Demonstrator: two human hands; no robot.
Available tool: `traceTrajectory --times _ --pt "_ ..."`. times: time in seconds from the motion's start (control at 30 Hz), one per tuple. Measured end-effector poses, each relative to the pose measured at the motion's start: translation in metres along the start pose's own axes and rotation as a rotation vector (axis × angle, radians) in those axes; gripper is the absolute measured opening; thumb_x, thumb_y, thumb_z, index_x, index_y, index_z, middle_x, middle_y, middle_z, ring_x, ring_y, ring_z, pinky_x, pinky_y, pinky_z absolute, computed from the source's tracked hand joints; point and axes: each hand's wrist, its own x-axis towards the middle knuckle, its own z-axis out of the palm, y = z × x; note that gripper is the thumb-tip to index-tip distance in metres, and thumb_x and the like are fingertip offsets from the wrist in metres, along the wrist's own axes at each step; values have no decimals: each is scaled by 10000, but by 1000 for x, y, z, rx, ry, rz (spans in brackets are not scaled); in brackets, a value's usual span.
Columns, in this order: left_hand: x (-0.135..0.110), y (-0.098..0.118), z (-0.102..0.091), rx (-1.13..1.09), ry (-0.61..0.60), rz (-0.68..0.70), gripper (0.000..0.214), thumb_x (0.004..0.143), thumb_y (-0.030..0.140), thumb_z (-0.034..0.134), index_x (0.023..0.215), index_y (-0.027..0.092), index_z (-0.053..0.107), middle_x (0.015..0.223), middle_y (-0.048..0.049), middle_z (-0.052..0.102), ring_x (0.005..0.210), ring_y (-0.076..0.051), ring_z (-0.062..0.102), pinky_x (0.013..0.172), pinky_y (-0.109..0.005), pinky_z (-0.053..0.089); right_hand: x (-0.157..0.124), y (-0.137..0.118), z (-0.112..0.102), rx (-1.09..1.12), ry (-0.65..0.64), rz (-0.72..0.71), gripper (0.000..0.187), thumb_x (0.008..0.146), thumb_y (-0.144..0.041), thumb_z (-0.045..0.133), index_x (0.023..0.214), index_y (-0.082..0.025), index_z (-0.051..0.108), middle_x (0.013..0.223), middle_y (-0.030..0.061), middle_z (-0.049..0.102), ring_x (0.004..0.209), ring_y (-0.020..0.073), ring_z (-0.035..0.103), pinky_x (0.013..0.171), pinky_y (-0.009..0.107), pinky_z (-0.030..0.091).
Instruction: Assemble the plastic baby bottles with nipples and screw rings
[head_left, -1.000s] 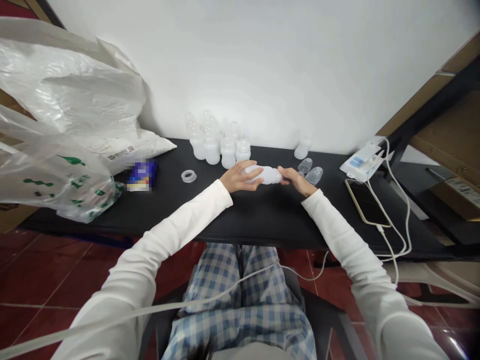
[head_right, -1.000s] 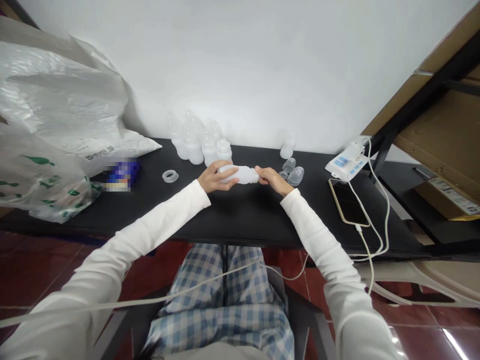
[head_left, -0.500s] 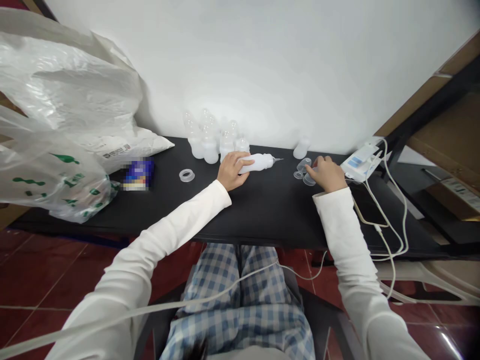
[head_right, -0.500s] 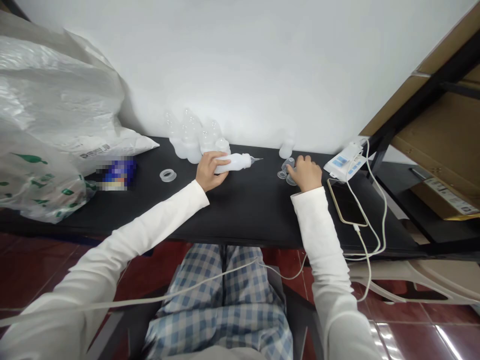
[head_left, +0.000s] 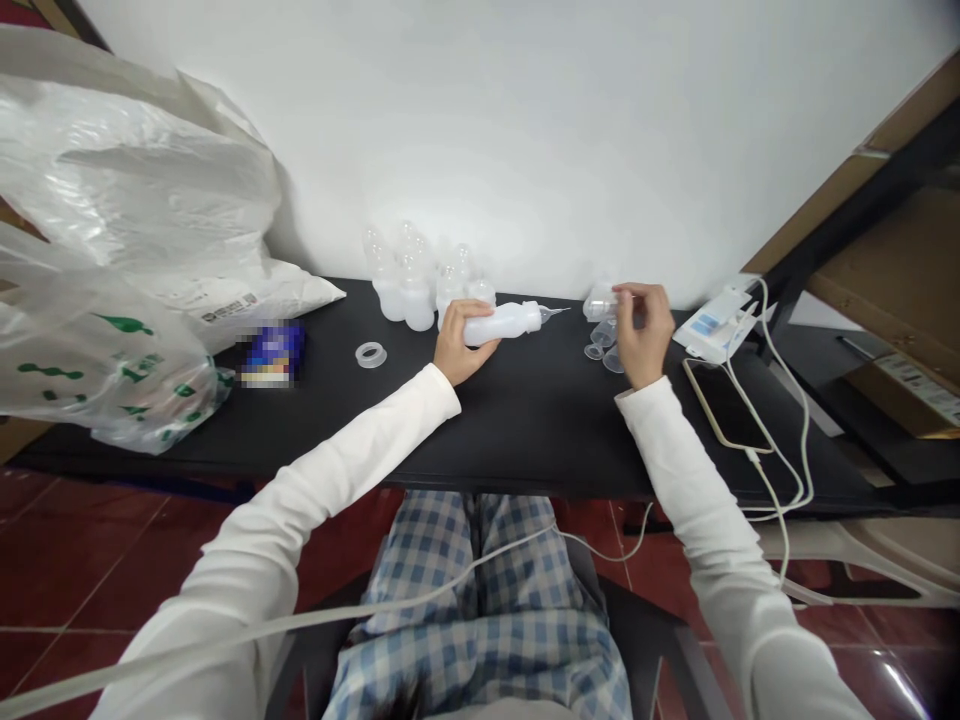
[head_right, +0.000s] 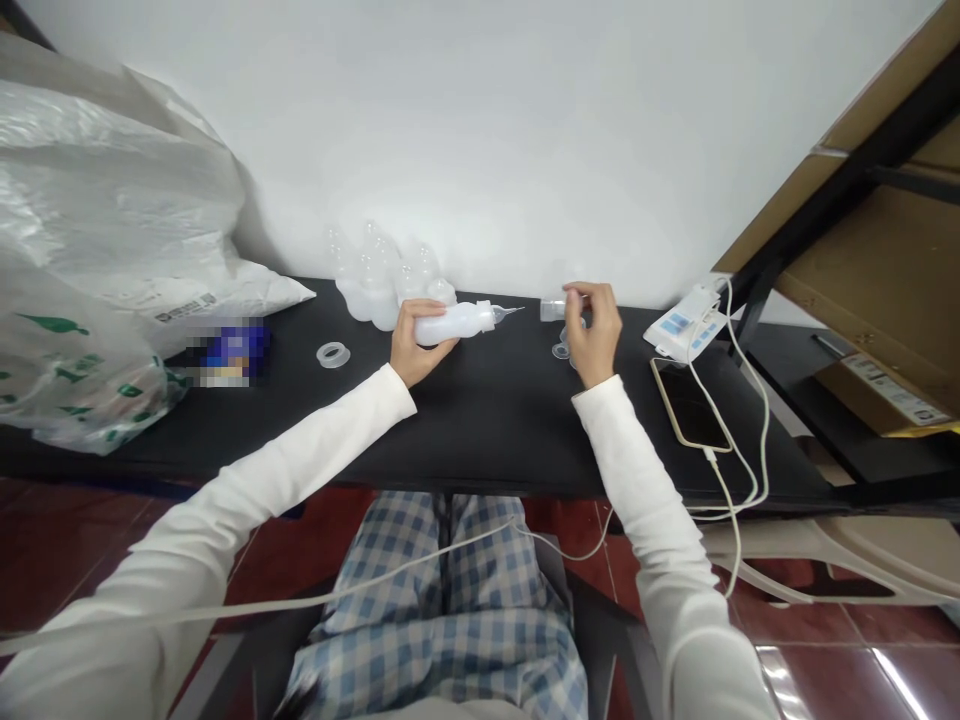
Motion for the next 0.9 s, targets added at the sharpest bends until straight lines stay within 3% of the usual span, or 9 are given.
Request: traceTrajectory --times 0.2,0.37,0.47,0.57,0.67,0.8,0.9 --pt "-1 -2 0 -156 -104 -8 426 873 520 714 1135 239 529 1138 -90 645 1144 -246 653 1024 -460 529 -30 -12 34 244 -142 38 416 987 -625 465 1096 -274 661 1137 129 649 1161 325 584 1031 538 494" --pt "0 5 -6 -280 -237 -145 580 763 658 764 1101 226 575 1130 -91 693 1101 -252 688 974 -425 550 -45 -8 45 277 -185 43 443 954 -671 486 1095 -294 671 1181 139 645 1207 351 571 1055 578 487" --pt "3 12 -10 -447 -285 -323 622 686 698 796 1023 219 584 985 -59 719 860 -208 722 720 -328 576 -50 -1 50 242 -107 -43 442 942 -685 507 1052 -284 655 1080 125 654 1083 321 620 954 543 539" --pt "7 18 -10 -687 -443 -594 568 739 725 722 905 214 536 627 25 616 475 -124 580 396 -217 360 -53 4 56 232 -96 -138 434 956 -679 485 988 -269 622 970 101 646 929 277 638 828 493 559" --pt "9 27 -8 -846 -531 -740 533 758 688 716 824 219 473 488 73 496 362 -90 459 331 -181 198 -54 0 62 204 -78 -135 432 1007 -638 383 883 -272 575 868 78 612 829 244 611 781 450 534" --pt "8 35 -5 -775 -422 -701 489 764 624 735 837 215 479 583 71 525 390 -64 450 352 -180 264 -54 -19 63 118 -21 25 429 1031 -575 310 766 -269 451 757 33 545 731 205 540 728 387 489" --pt "4 34 -5 -516 -329 -463 448 752 570 768 907 197 573 817 1 666 578 -108 609 513 -244 495 -52 -29 61 132 -49 207 408 1008 -559 346 724 -266 359 666 -12 486 633 168 471 644 333 447"
